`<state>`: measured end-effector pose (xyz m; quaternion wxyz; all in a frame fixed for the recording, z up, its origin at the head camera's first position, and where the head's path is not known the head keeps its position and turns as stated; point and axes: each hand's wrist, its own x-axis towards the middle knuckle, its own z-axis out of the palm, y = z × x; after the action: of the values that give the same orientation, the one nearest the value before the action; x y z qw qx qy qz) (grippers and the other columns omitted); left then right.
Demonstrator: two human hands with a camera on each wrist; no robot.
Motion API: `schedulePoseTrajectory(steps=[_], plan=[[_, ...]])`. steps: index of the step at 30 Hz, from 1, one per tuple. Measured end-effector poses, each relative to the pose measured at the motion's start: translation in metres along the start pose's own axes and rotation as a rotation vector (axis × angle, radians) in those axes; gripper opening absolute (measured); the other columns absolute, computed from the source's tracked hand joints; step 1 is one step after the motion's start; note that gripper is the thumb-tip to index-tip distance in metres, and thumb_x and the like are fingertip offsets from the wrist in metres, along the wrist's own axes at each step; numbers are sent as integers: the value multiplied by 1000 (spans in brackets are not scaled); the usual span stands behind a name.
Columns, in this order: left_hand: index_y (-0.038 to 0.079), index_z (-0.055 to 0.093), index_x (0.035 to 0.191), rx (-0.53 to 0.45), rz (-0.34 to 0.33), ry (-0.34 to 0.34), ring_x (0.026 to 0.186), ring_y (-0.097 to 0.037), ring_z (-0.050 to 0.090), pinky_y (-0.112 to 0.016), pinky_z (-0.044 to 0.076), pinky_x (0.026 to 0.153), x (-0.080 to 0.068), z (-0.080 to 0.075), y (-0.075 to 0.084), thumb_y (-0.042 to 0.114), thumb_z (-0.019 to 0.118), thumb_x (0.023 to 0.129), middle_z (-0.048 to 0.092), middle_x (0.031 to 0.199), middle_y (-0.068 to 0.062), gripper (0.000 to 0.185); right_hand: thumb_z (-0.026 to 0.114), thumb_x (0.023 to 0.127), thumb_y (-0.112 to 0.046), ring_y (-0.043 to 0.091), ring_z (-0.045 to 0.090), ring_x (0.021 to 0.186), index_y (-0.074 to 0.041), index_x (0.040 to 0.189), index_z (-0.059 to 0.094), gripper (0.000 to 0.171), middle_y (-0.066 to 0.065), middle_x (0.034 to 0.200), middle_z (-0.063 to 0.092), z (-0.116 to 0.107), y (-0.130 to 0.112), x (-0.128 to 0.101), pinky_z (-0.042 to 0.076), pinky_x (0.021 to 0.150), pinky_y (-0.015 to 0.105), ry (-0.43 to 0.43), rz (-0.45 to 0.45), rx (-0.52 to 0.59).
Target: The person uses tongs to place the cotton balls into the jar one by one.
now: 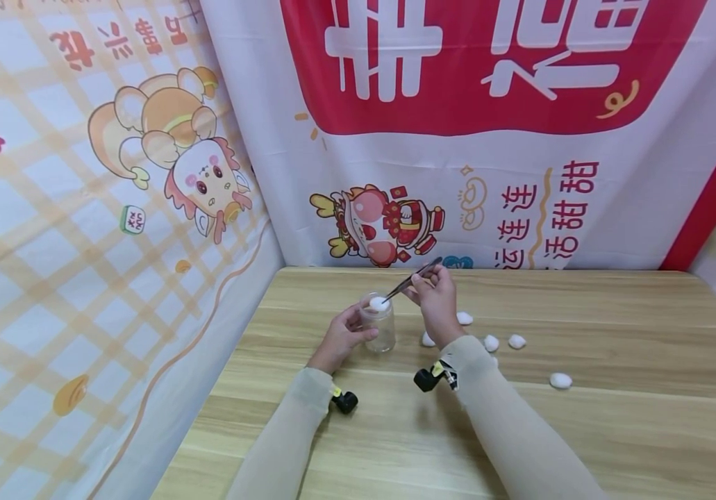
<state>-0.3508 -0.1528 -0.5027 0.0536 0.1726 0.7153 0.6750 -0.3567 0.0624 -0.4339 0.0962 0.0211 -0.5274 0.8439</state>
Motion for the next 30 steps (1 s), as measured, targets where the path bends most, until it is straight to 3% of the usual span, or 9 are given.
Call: schedulePoseTrajectory(steps=[8, 18, 30], plan=[[11, 47, 145, 14, -10, 40, 118, -28, 55, -36, 46, 98, 4, 1, -13, 10, 79, 81, 56, 134, -16, 71, 51, 98, 3, 32, 54, 108, -3, 118, 43, 22, 21, 115, 47, 1, 3, -3, 55, 85, 35, -10, -20, 13], [18, 53, 140, 36, 20, 36, 116, -29, 57, -39, 48, 96, 2, 0, -13, 17, 81, 80, 58, 131, -12, 67, 53, 97, 4, 28, 58, 100, -3, 116, 44, 22, 16, 110, 49, 1, 5, -3, 55, 85, 36, -10, -16, 27], [14, 51, 141, 15, 42, 16, 116, -27, 57, -36, 46, 98, 2, 0, -12, 11, 80, 81, 61, 128, -9, 66, 53, 98, 1, 33, 56, 108, -5, 121, 44, 25, 28, 123, 44, 1, 5, -5, 54, 86, 36, -29, -8, 6]])
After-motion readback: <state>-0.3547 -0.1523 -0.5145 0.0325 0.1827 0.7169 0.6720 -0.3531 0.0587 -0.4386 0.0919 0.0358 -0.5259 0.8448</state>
